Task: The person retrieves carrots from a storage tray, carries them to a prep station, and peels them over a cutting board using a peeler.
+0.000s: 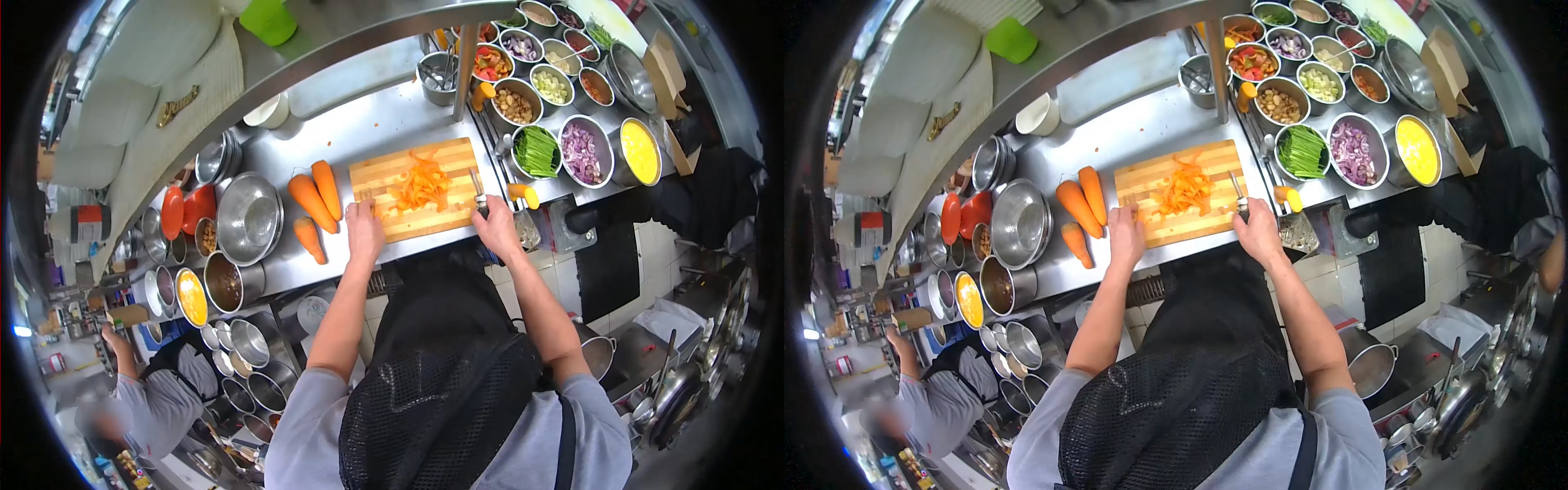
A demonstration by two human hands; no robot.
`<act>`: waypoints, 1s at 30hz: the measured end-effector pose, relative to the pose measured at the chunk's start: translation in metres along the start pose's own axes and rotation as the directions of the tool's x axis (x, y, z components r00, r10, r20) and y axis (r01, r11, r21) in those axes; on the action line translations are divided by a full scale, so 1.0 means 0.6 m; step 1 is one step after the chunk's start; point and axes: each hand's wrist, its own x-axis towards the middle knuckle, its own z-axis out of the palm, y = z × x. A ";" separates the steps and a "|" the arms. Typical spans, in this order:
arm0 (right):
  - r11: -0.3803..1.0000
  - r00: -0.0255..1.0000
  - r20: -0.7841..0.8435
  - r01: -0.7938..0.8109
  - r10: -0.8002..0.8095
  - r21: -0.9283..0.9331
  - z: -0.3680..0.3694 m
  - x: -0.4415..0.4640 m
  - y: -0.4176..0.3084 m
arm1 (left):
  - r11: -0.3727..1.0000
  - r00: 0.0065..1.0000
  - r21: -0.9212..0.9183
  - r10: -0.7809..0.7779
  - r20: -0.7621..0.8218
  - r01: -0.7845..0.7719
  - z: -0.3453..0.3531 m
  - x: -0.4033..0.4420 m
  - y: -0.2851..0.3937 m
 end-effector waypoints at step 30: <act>1.000 0.999 0.041 -0.009 0.008 0.028 0.000 0.031 0.019 | 0.945 0.878 -0.213 0.313 0.363 -0.249 0.127 0.237 0.095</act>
